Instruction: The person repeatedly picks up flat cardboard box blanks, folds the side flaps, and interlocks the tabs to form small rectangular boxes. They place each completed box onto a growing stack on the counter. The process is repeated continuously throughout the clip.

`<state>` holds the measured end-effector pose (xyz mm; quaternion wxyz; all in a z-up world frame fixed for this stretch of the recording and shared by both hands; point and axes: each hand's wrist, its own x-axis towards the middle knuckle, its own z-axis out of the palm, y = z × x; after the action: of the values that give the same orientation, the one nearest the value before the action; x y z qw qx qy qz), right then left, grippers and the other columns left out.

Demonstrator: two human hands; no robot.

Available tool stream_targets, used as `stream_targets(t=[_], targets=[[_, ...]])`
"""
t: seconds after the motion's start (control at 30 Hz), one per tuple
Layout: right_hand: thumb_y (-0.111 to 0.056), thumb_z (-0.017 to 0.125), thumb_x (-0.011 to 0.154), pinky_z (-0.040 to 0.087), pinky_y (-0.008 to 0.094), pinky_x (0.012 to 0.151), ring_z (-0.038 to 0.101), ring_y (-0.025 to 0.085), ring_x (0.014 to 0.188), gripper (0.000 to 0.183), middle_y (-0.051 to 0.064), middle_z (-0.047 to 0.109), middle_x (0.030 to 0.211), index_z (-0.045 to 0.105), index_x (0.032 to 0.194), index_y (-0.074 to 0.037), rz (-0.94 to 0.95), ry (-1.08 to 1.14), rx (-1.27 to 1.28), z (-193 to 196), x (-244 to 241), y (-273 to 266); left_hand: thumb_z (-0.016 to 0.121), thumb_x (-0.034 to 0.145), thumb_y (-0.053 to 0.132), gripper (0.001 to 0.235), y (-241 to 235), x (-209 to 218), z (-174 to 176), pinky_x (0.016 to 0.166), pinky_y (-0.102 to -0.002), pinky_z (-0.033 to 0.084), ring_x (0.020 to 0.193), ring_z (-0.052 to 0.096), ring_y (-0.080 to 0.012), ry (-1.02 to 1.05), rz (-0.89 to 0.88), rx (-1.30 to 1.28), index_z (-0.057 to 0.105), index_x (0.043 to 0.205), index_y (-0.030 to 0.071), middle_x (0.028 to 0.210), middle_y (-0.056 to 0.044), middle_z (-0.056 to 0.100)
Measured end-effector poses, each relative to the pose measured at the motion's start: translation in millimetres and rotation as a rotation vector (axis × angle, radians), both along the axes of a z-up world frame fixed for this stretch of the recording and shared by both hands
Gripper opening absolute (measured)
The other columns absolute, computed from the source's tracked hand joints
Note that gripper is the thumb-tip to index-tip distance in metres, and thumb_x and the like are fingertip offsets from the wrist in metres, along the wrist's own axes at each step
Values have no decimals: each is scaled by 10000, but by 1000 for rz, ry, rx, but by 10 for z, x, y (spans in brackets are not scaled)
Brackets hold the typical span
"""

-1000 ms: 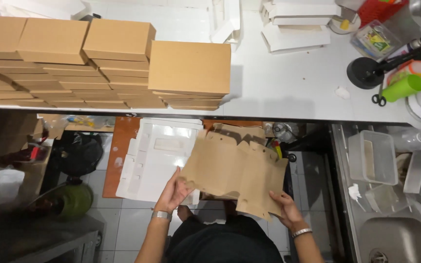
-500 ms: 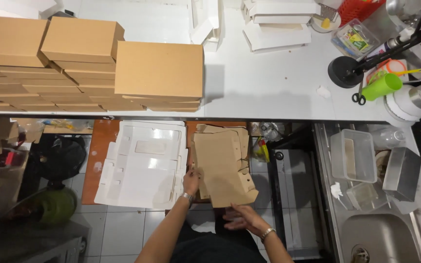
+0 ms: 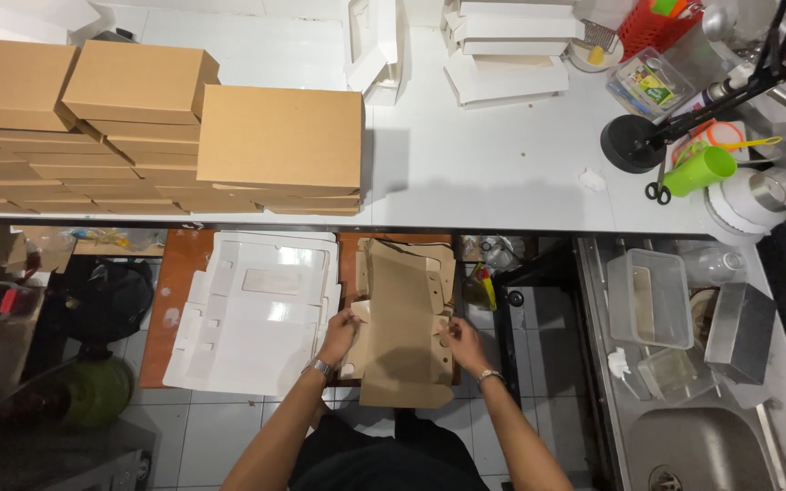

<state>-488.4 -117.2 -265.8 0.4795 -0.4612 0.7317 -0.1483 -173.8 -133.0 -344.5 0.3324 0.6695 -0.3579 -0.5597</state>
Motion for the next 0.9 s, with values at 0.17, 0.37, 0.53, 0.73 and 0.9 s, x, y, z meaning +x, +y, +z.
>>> stream_targets(t=[0.17,0.37,0.53,0.73,0.9], targets=[[-166,774,905,638,343,682,728,231,851,283,157,750,1034,725,1143,-22,-290,-215,-35,-577,-15,-186,570,954,161,126,-36,4,432,701,-321,455,810,536,-183,117,-20,23,643,878,92,833,-20,588],[-128,757,891,616,315,674,694,191,765,263,182,750,944,732,1124,-8,-330,-202,-119,-398,-47,-236,638,958,309,223,-206,165,-368,665,-379,484,834,596,-244,-14,-2,99,670,1002,92,878,-108,660],[-171,573,984,412,521,1130,493,398,1343,359,215,561,1336,606,1311,-28,229,252,-262,309,139,-86,617,953,228,650,-61,-269,868,1052,-542,493,1356,476,-454,-554,-277,16,383,1524,25,1417,-305,486],[-160,565,994,235,527,1270,203,479,1515,576,291,238,1623,396,1521,1,718,320,-427,7,241,20,734,865,406,742,406,-600,703,1164,-692,231,1539,205,-426,-1116,-974,-178,453,1540,282,1644,-224,276],[-20,485,987,236,469,1288,120,441,1555,490,253,148,1689,462,1473,39,765,279,-338,160,273,-192,612,917,357,707,542,-626,422,1148,-754,148,1577,69,-384,-1143,-959,-37,372,1582,328,1702,-192,149]])
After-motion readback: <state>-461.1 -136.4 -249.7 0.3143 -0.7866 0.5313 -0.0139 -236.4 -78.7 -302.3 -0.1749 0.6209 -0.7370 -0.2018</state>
